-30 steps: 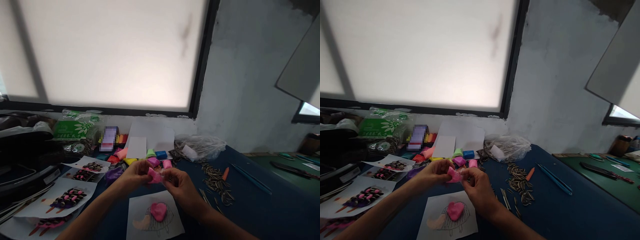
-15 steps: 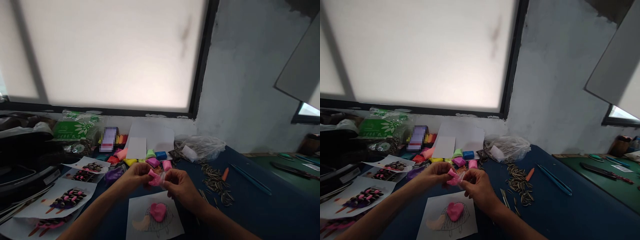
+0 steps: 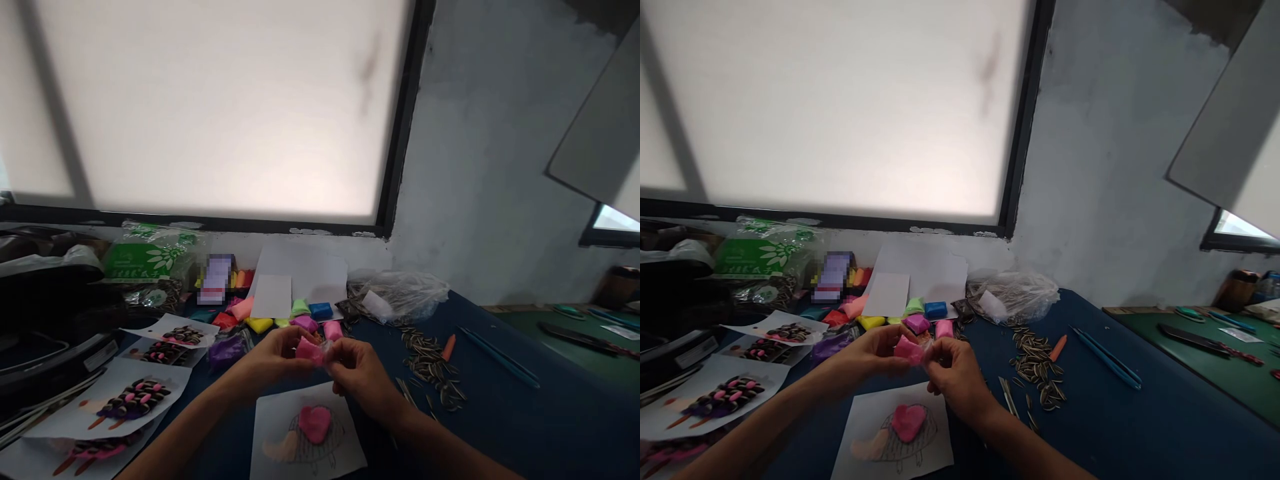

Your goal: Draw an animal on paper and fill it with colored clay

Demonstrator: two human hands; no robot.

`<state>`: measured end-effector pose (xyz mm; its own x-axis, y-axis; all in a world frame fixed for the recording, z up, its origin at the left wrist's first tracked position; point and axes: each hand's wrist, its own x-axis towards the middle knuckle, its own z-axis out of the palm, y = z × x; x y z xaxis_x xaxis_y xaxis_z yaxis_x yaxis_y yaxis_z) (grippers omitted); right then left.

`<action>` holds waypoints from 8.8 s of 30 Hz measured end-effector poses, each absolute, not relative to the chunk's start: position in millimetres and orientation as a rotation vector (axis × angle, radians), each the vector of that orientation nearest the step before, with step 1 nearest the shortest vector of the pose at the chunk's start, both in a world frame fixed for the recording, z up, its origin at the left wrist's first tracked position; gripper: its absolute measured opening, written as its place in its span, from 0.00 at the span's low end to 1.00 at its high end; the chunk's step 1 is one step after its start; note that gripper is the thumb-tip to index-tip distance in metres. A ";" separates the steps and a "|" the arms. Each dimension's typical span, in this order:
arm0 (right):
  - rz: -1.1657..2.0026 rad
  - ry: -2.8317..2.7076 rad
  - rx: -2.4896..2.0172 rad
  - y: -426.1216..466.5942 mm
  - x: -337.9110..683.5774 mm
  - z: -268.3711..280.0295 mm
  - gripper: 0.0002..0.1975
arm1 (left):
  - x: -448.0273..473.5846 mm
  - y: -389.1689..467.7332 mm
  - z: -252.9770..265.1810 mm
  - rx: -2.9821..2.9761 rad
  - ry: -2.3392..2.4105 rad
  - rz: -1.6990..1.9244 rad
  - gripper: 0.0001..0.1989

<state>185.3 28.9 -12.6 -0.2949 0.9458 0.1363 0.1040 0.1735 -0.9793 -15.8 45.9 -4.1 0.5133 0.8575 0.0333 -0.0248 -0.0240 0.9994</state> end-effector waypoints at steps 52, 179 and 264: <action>0.864 -1.977 -1.000 15.9 184.4 3.3 0.14 | -16.2 58.1 -25.7 1.486 0.799 0.822 0.09; 1.126 -1.887 -1.059 28.6 190.9 1.6 0.24 | -34.1 54.1 1.9 1.559 0.733 0.720 0.21; 1.021 -1.910 -1.138 10.6 182.1 2.1 0.13 | -21.1 36.3 12.0 1.820 0.794 0.531 0.20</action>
